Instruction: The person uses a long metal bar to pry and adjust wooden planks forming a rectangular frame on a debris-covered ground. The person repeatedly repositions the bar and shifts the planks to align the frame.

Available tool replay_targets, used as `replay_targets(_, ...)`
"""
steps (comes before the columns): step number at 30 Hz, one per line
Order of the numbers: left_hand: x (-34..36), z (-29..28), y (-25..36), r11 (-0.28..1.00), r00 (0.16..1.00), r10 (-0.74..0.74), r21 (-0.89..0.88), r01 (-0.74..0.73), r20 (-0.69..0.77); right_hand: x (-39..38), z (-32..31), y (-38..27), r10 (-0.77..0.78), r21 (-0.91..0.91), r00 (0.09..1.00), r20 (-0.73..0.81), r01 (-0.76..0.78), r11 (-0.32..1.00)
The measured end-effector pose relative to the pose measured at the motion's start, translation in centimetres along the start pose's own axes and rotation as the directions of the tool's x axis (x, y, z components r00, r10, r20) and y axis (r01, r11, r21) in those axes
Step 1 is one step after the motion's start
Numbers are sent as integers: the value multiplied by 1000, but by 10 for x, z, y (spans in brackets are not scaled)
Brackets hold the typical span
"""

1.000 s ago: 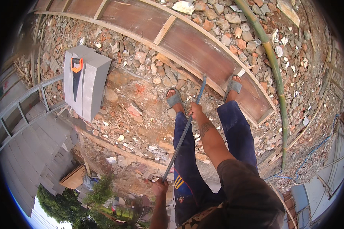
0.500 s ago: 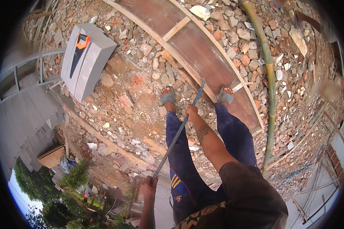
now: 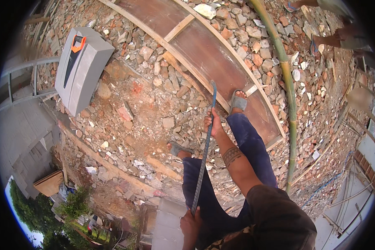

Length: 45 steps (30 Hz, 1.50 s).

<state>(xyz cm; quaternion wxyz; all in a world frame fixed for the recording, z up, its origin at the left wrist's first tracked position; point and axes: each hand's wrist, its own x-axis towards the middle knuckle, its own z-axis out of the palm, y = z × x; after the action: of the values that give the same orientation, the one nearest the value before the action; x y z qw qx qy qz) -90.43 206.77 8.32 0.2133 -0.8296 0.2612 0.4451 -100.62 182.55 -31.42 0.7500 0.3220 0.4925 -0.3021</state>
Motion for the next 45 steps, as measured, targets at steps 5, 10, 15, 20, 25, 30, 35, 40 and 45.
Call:
replay_targets(5, 36, 51, -43, 949, 992, 29, -315, 12, 126, 18, -41, -13, 140, -55, 985, 103, -135, 989)
replay_targets(10, 39, 112, -50, 834, 940, 84, -540, 116, 332, 25, -43, -14, -230, -601, 918, -323, -11, 799)
replay_targets(15, 31, 180, -44, 731, 954, 120, -675, 102, 273, 18, -44, -10, -329, -743, 870, -367, -61, 667)
replay_targets(20, 55, 97, -74, 602, 772, 196, -696, 392, 604, 23, -50, -12, 17, -417, 993, -120, -66, 906)
replay_targets(25, 107, -29, -123, 508, 749, 165, -706, 494, 642, 58, -50, 43, -124, -519, 983, -134, 37, 854)
replay_targets(30, 118, -74, -137, 828, 903, 17, -512, 227, 428, 118, -118, -1, -824, -963, 562, 69, -178, -202)
replay_targets(35, 131, -92, -134, 960, 972, -45, -260, 106, 232, 141, -112, -16, -713, -738, 513, 477, -207, -643)
replay_targets(40, 118, -93, -168, 957, 926, -43, -251, 145, 374, 171, -118, 3, -813, -818, 334, 477, -172, -550)
replay_targets(45, 74, -84, -201, 914, 892, -103, -311, 259, 440, 175, -80, -9, -920, -839, 370, 126, -455, -298)
